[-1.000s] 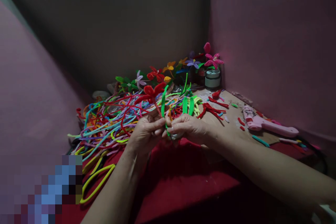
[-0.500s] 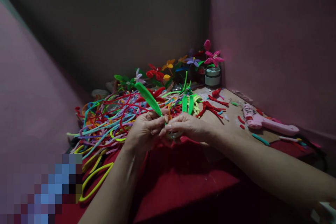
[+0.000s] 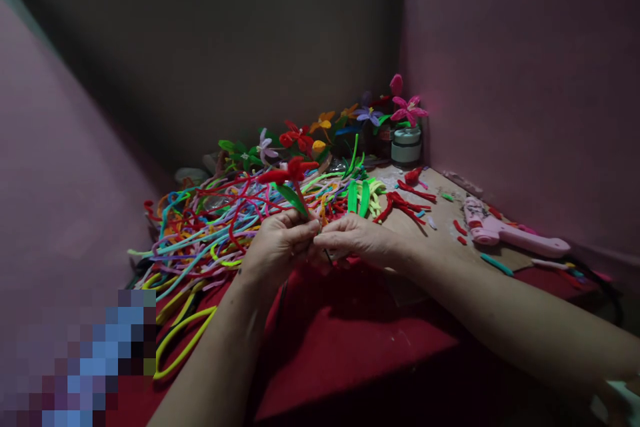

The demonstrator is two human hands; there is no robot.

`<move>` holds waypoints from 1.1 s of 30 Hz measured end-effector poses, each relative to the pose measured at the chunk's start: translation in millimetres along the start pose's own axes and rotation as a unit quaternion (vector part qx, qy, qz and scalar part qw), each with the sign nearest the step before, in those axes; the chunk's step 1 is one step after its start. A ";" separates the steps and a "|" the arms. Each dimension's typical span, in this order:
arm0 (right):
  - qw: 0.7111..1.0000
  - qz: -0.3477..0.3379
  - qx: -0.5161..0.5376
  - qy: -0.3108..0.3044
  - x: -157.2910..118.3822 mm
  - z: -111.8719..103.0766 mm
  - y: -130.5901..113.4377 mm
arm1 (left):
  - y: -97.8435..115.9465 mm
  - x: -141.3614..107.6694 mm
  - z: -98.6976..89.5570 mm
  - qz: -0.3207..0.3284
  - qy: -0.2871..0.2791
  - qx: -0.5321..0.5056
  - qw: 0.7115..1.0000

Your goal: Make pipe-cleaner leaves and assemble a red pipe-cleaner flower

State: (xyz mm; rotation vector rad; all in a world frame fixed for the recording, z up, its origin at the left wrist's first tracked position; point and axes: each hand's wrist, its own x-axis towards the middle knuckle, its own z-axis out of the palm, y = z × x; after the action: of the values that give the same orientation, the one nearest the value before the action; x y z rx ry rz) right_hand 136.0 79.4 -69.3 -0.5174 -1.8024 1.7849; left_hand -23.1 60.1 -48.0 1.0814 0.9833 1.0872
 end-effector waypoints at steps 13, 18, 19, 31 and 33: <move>0.987 0.029 0.143 -0.069 4.9 -0.8 6.3 | -0.3 -1.7 -3.6 -0.014 -0.096 -0.114 0.989; 0.993 0.030 0.107 0.035 4.3 0.9 4.3 | -0.6 -1.7 1.3 0.001 -0.023 -0.071 0.997; 0.995 0.025 0.091 0.046 4.4 0.3 5.0 | -0.7 -1.5 2.4 0.001 -0.008 -0.050 0.999; 0.994 0.011 0.099 -0.040 0.9 5.3 -0.1 | 2.7 -2.3 -2.7 -0.010 -0.070 -0.105 0.992; 0.996 0.010 0.084 -0.010 0.3 5.5 -1.0 | 2.0 -2.1 -1.2 -0.004 -0.070 -0.090 0.993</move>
State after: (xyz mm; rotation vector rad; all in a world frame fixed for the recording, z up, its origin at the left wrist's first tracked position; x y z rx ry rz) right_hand 132.5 75.3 -68.1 -0.4521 -1.6476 1.9400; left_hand -25.0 58.5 -46.1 0.9921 0.7622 1.0572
